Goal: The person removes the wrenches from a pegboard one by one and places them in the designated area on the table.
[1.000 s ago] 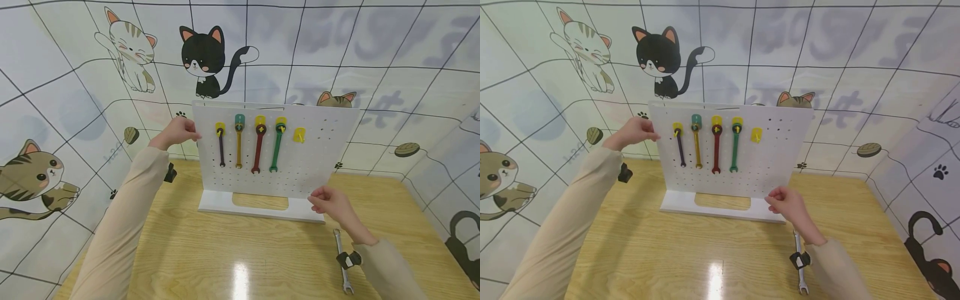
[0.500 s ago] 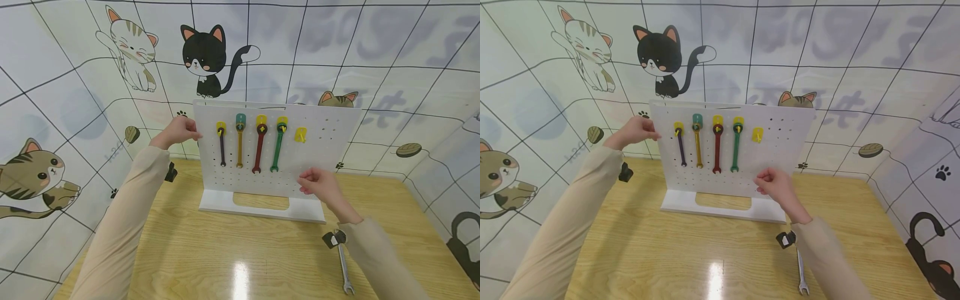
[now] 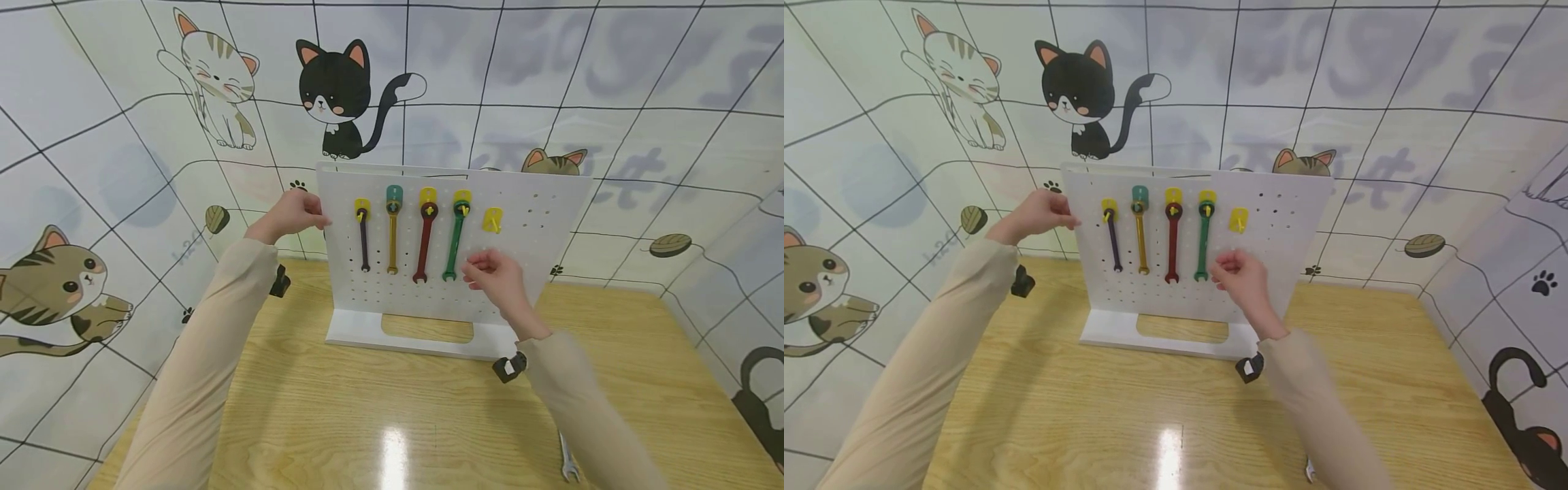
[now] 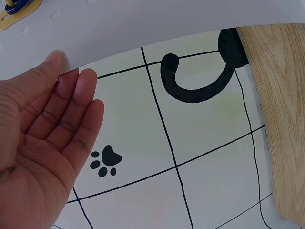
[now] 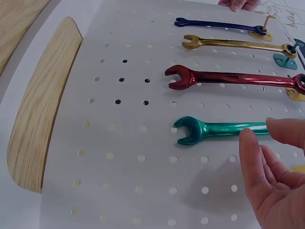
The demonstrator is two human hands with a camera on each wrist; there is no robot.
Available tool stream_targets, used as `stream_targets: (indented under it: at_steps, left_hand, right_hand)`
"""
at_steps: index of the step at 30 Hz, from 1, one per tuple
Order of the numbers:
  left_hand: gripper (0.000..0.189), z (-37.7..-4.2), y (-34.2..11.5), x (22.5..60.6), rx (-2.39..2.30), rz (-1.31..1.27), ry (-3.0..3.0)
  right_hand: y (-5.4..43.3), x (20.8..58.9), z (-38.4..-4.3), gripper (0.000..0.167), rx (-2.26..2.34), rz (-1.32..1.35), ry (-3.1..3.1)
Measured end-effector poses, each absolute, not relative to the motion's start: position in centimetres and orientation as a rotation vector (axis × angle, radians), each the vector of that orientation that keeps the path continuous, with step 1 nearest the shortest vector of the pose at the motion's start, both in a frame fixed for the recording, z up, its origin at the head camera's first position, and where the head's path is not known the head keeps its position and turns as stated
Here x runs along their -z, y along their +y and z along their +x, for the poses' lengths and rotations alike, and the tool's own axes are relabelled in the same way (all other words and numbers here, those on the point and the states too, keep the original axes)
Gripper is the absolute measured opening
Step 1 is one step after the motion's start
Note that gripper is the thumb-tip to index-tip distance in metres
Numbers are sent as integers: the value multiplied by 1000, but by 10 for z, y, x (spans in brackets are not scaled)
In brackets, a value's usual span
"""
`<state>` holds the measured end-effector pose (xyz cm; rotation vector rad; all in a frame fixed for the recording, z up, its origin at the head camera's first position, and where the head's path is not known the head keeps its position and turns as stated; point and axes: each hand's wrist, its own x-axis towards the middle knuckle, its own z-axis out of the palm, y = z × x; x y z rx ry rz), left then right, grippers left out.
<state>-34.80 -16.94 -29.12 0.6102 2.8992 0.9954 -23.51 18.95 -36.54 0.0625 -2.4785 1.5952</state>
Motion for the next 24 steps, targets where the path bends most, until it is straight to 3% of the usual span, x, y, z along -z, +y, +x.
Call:
stream_targets:
  at_steps: [14, 24]
  left_hand:
    - [15, -350, -170, 293, -1004, 604, 2879]
    - [15, -351, -170, 292, -1003, 601, 2877]
  right_hand:
    - [163, 367, -251, 21, -1571, -22, -2243]
    - [149, 372, -259, 22, -1278, -80, -2131]
